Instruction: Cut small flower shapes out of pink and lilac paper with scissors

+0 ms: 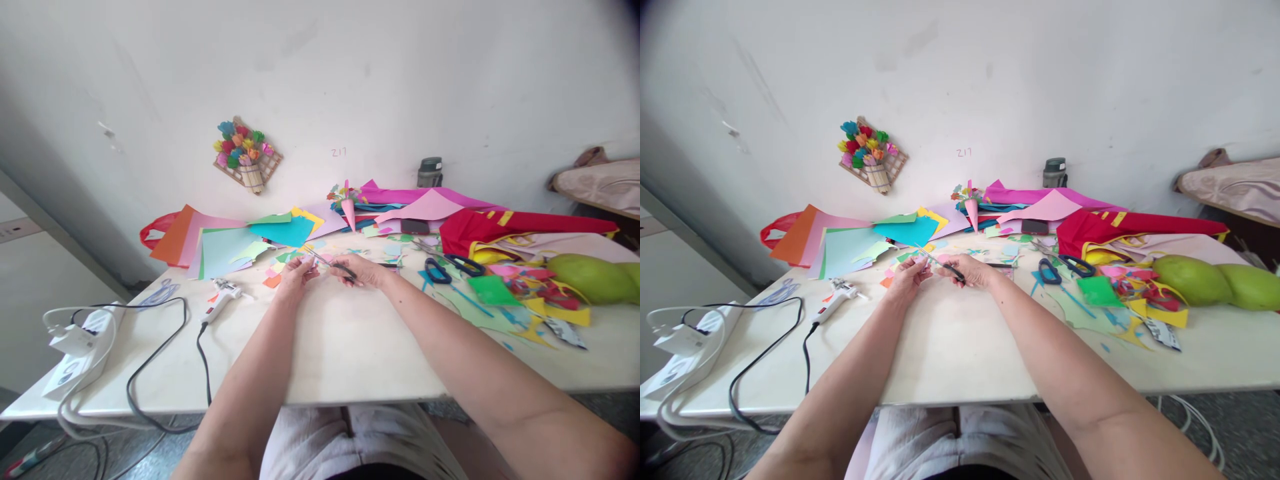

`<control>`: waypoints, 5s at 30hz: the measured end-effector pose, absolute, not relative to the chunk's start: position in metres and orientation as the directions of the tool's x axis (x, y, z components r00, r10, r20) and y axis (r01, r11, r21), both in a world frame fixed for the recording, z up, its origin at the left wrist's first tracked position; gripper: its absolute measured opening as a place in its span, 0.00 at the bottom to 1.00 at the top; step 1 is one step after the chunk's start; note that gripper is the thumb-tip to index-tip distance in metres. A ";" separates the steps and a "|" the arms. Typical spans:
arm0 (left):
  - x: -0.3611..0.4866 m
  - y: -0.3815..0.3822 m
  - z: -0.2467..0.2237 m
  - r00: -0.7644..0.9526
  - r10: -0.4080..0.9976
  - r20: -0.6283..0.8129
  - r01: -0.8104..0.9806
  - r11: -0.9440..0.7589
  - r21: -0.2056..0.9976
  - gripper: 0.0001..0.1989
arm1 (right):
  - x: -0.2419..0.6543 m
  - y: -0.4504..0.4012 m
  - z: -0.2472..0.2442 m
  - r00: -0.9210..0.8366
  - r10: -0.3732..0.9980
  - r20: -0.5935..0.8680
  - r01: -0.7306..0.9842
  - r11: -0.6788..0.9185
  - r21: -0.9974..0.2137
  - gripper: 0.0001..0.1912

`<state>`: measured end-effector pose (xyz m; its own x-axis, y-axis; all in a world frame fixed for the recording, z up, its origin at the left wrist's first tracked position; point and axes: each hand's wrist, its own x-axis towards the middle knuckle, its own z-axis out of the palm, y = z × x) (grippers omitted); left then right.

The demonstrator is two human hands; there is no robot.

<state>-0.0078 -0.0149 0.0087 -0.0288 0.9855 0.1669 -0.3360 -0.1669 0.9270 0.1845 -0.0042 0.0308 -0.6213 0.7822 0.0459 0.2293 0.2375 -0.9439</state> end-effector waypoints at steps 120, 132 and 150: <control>-0.013 -0.016 0.009 0.184 0.977 0.109 -0.211 -0.069 0.975 0.21 | 0.195 0.016 0.017 -0.664 0.747 0.031 0.247 0.259 -0.934 0.20; -0.012 -0.014 0.006 0.173 0.977 0.122 -0.241 -0.078 0.967 0.20 | 0.189 0.002 0.028 -0.611 0.791 0.039 0.237 0.229 -0.944 0.17; -0.012 -0.011 0.004 0.137 0.987 0.083 -0.240 -0.048 0.970 0.19 | 0.183 0.005 0.022 -0.598 0.801 0.033 0.213 0.199 -0.957 0.14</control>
